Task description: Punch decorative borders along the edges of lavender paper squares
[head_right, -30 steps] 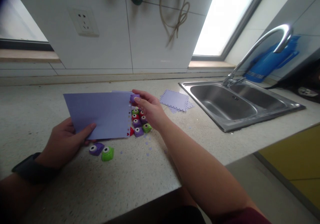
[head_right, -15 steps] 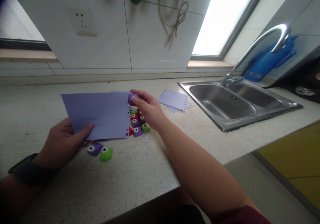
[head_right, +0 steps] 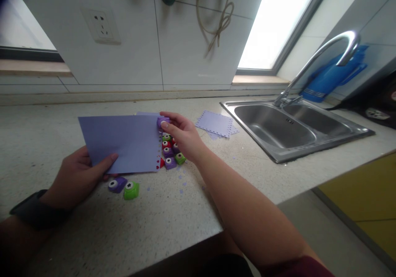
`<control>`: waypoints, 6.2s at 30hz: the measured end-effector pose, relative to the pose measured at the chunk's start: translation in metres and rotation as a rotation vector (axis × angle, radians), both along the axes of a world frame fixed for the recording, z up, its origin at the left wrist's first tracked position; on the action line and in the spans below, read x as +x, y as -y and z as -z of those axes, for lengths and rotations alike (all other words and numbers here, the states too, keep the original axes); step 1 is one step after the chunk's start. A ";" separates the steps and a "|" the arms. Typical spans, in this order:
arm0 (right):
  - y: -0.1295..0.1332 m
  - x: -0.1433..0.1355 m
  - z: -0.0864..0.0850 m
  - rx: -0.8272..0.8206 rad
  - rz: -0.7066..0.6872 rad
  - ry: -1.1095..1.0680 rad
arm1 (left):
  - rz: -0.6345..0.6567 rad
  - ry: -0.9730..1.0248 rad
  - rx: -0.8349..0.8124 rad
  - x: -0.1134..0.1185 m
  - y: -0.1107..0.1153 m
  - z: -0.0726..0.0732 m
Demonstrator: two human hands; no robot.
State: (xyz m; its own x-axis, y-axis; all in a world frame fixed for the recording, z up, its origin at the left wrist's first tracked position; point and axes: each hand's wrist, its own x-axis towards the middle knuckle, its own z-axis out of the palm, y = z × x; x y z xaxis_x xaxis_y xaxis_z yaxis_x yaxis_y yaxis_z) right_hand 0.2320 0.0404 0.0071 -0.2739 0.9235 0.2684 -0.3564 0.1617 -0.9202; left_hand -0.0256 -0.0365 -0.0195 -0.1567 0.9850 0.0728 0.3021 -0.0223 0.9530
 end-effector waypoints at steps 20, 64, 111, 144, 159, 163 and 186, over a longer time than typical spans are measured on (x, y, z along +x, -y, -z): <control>0.000 -0.001 0.000 -0.039 -0.061 -0.070 | 0.010 -0.024 -0.006 -0.004 -0.001 0.005; 0.004 0.001 0.004 -0.016 -0.095 -0.065 | 0.028 -0.115 0.054 0.001 0.001 0.000; -0.016 0.012 0.005 -0.053 0.101 -0.115 | 0.050 0.130 0.012 0.002 -0.004 -0.005; 0.009 0.015 -0.007 0.576 -0.115 0.817 | -0.095 0.550 0.195 -0.009 -0.030 0.013; 0.026 -0.003 -0.008 0.849 -0.337 1.103 | -0.149 0.602 0.219 -0.011 -0.033 0.014; 0.027 -0.004 -0.008 0.887 -0.346 1.133 | -0.139 0.594 0.221 -0.010 -0.032 0.015; 0.019 -0.002 -0.010 0.840 -0.282 0.935 | -0.141 0.573 0.208 -0.008 -0.030 0.013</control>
State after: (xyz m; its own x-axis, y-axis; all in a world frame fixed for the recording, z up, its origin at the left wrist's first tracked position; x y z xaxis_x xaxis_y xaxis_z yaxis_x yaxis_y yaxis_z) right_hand 0.2297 0.0211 0.0167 -0.8293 0.4453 0.3377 0.2486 0.8351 -0.4907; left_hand -0.0332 -0.0062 -0.0323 -0.3551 0.9262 0.1265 -0.2425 -0.2220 0.9444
